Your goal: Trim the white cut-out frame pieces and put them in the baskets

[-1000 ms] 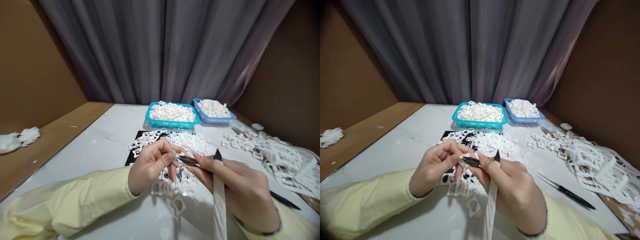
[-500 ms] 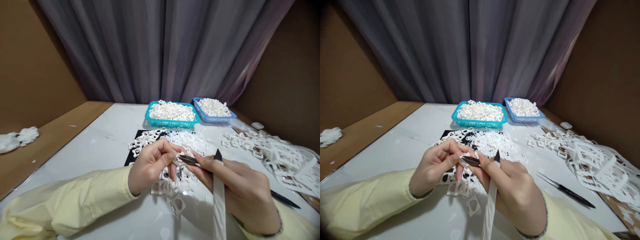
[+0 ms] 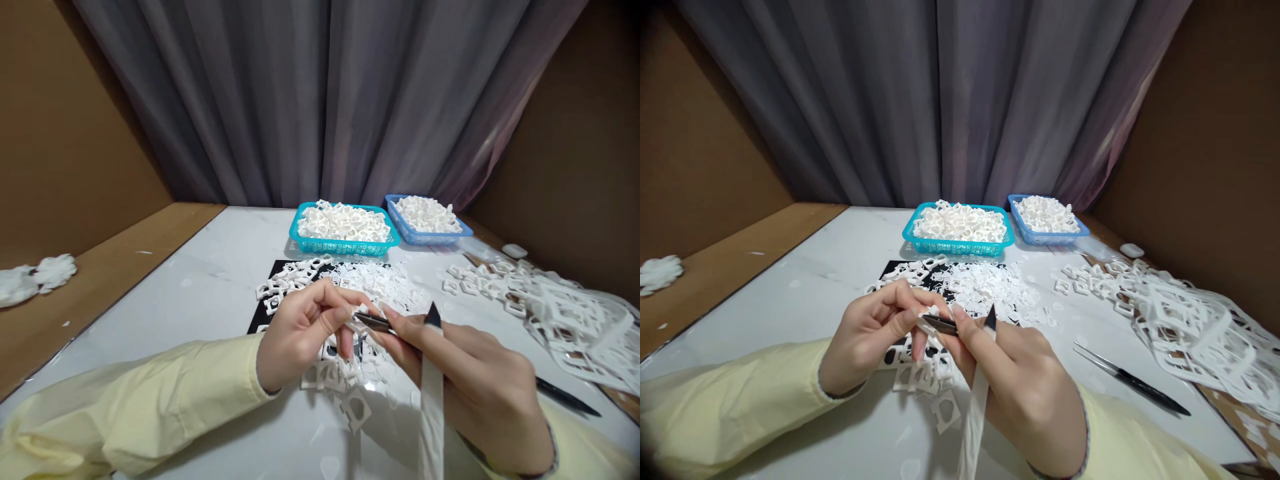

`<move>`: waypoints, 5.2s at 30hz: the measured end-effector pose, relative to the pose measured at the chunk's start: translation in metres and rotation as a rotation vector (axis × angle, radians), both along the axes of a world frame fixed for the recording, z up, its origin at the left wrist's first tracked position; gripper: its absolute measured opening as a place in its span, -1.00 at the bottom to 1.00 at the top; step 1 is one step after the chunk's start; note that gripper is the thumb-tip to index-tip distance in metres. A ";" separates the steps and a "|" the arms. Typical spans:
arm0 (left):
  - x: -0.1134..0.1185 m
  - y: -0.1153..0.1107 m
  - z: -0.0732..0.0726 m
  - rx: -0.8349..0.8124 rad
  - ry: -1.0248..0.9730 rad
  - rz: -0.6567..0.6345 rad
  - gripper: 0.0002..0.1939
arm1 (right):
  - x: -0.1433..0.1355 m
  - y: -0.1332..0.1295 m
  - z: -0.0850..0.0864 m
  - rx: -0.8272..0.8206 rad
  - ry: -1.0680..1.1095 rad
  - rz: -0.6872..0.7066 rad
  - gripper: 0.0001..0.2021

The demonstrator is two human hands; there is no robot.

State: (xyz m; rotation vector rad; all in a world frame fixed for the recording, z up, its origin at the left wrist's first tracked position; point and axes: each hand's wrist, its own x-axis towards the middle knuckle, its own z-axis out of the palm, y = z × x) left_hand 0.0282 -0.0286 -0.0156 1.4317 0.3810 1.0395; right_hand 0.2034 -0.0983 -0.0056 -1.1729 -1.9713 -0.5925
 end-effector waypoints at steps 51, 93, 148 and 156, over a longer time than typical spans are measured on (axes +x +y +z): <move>-0.005 0.005 0.000 -0.005 -0.003 0.019 -0.83 | 0.005 -0.001 0.000 -0.119 0.295 0.102 -0.82; 0.232 0.109 -0.017 1.268 1.033 -0.219 -0.69 | 0.097 -0.014 -0.103 -0.272 0.163 -0.313 -0.67; 0.000 0.024 -0.003 -0.344 0.616 -0.375 -0.82 | -0.020 -0.007 -0.047 -0.630 0.868 0.021 -0.90; -0.003 0.020 0.000 -0.665 0.506 -0.424 -0.78 | -0.024 -0.006 -0.051 -0.614 0.878 -0.077 -0.86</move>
